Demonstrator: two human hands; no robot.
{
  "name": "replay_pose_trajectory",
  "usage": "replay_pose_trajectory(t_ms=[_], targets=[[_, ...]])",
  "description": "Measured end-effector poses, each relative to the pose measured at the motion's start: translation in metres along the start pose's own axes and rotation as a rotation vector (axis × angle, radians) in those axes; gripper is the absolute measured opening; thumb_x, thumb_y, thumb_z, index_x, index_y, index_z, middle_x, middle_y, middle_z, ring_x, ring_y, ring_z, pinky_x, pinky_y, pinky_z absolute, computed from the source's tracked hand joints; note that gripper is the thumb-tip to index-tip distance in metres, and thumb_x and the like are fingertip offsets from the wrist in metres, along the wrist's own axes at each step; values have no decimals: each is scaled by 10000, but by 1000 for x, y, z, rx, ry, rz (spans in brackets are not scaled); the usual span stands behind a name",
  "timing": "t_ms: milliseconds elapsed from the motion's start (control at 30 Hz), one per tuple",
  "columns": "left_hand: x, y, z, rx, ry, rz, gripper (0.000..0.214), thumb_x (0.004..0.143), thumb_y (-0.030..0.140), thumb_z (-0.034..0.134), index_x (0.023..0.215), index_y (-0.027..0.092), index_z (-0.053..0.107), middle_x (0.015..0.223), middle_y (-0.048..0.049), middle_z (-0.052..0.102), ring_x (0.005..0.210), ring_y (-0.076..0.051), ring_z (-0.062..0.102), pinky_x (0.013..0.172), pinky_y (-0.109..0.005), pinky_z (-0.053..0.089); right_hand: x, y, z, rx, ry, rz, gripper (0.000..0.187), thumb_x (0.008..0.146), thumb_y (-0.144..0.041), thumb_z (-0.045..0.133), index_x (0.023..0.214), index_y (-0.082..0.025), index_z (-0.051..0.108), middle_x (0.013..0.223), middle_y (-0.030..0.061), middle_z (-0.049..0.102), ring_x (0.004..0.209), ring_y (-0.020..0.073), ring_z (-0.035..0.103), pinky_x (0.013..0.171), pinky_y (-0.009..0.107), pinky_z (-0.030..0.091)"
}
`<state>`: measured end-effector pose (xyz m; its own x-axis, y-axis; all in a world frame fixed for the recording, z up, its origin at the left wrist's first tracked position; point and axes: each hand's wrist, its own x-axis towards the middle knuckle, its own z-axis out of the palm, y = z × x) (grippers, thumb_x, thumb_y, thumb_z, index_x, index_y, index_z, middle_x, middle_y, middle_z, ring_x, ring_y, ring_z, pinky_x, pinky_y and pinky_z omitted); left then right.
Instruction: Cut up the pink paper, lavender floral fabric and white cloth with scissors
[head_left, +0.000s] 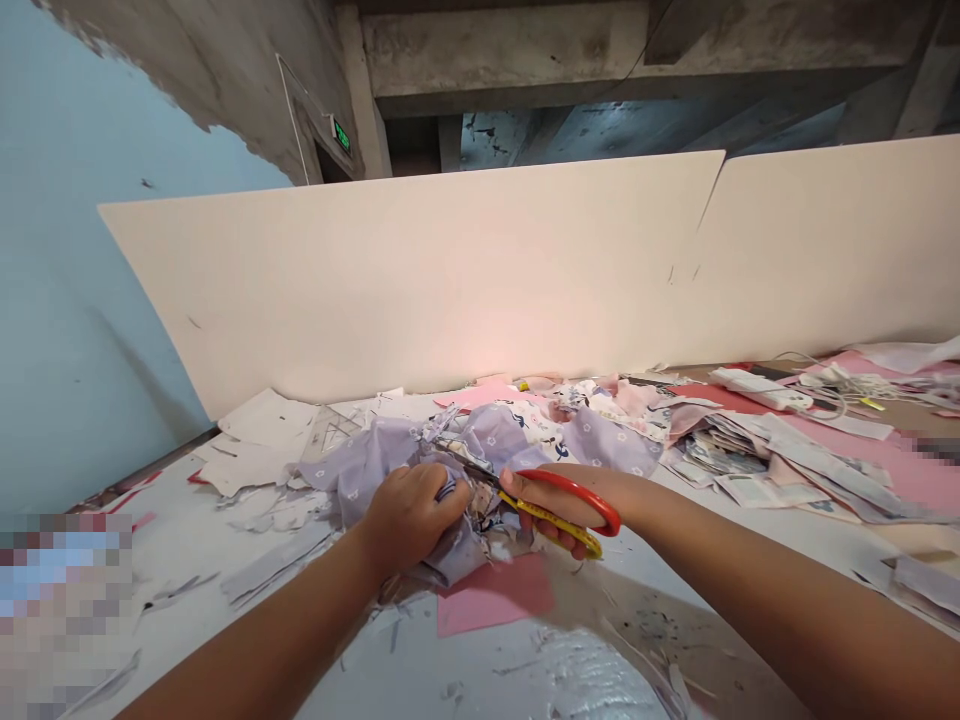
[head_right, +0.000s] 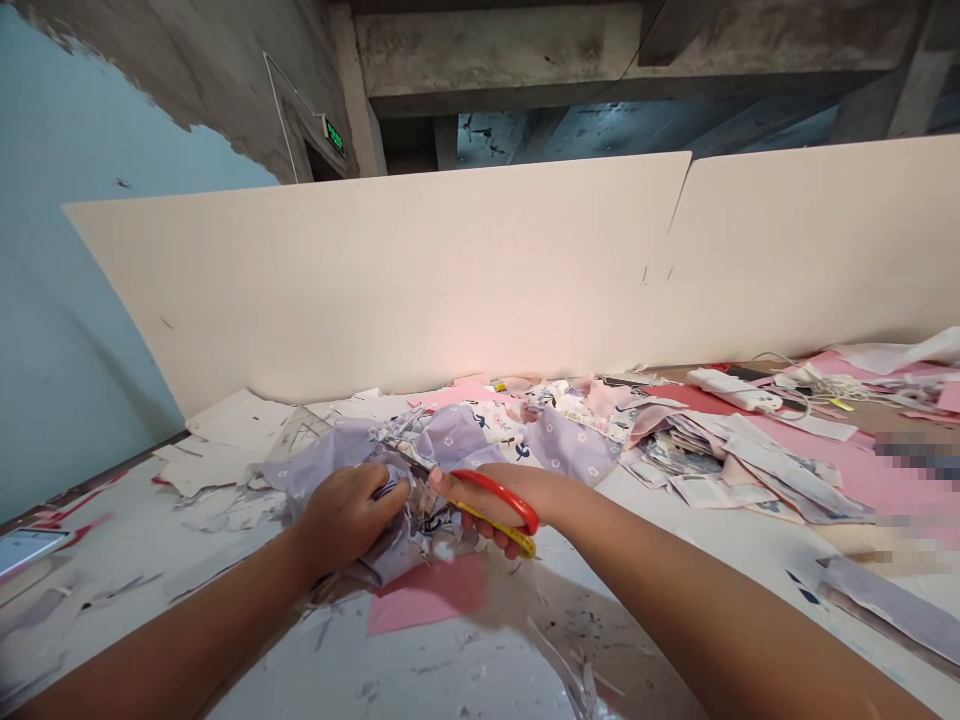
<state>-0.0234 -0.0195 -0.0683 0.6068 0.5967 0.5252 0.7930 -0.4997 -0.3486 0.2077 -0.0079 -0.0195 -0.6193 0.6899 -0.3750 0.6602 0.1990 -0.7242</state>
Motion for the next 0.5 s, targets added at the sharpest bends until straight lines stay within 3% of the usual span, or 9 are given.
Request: replay_pose_trajectory(t_ms=[100,300,500], targets=[[-1,-1,2,22,6,20,257,820,207,326,853,235,579,632,-16,493,568,-135,452,529,-256,281,6,4,4,-38,100,33,637,658,-770,298,678,-160,482,546,14,486,385,106,474,382,220,402],[-4,0,7,120,9,87,249,828,205,333,876,233,575,646,-24,482,601,-146,458,529,-266,282,10,8,8,-32,108,28,602,672,-749,316,641,-165,460,510,21,482,398,123,466,388,227,386],[-6,-1,11,156,28,98,233,801,180,360,884,235,570,650,-27,471,594,-150,447,517,-260,285,17,12,12,-149,260,-105,574,716,-706,319,584,-166,459,498,14,457,401,101,395,426,238,339]])
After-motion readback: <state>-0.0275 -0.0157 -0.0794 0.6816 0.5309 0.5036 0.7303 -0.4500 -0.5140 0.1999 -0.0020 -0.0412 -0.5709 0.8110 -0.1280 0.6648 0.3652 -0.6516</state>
